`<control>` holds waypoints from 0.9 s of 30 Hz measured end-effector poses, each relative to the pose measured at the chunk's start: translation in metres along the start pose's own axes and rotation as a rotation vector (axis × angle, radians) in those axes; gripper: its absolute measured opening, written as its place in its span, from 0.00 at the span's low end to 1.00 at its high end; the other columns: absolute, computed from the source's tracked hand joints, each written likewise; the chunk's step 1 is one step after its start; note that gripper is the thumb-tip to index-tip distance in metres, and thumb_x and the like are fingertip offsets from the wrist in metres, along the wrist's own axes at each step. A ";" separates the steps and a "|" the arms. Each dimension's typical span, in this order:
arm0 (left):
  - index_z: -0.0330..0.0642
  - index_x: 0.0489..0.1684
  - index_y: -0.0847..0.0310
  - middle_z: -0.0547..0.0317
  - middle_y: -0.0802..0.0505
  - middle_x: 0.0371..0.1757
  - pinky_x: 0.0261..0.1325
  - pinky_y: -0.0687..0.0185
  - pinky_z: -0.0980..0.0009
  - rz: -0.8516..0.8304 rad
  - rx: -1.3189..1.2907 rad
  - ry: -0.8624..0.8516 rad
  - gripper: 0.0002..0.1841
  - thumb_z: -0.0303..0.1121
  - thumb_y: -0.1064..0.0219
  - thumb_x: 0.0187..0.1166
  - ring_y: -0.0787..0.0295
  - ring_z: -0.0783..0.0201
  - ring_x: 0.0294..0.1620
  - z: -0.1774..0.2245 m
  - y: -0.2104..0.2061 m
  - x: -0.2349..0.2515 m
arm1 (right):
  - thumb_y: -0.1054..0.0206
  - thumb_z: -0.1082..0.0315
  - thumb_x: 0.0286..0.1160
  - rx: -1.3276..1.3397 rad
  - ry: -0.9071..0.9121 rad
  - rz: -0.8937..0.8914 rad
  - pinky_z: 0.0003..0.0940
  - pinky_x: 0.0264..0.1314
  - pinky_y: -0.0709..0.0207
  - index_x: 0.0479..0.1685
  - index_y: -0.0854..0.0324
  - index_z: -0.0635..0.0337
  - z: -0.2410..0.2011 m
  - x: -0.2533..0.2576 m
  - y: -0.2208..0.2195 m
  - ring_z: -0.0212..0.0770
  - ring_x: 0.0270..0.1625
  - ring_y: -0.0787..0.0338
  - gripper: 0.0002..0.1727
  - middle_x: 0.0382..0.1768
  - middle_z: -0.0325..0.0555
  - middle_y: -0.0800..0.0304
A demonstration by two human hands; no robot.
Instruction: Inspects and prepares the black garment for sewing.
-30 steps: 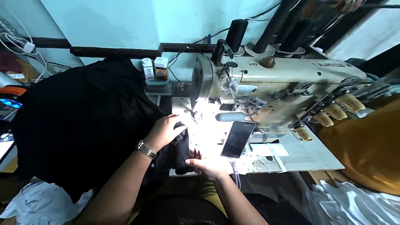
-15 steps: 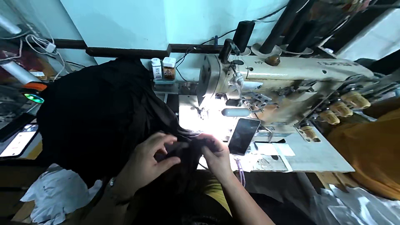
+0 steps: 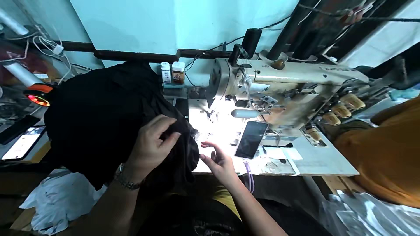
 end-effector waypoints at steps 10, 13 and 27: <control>0.31 0.52 0.14 0.55 0.10 0.48 0.50 0.15 0.80 0.178 0.067 -0.123 0.12 0.32 0.31 0.80 0.13 0.75 0.46 0.020 0.050 0.015 | 0.22 0.61 0.70 -0.109 0.080 -0.028 0.18 0.27 0.29 0.54 0.21 0.63 0.001 -0.015 -0.037 0.22 0.24 0.28 0.21 0.43 0.42 0.15; 0.32 0.51 0.14 0.56 0.11 0.48 0.50 0.15 0.80 0.185 0.050 -0.148 0.11 0.31 0.31 0.80 0.13 0.75 0.46 0.026 0.050 0.018 | 0.20 0.49 0.67 -0.256 0.213 0.039 0.22 0.29 0.24 0.43 0.18 0.60 -0.011 -0.018 -0.049 0.28 0.30 0.21 0.23 0.36 0.43 0.16; 0.40 0.81 0.28 0.40 0.19 0.77 0.80 0.29 0.53 0.143 0.666 -0.395 0.25 0.37 0.49 0.88 0.23 0.48 0.79 0.039 0.145 0.064 | 0.36 0.73 0.80 -0.315 0.242 0.321 0.18 0.39 0.17 0.50 0.14 0.64 -0.080 -0.001 0.055 0.22 0.33 0.14 0.08 0.38 0.40 0.08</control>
Point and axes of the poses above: each hand's wrist, its own x-axis towards the middle knuckle, its own y-axis out of the back of the hand, z = x × y, the point moved 4 cm from there along x, towards the middle knuckle
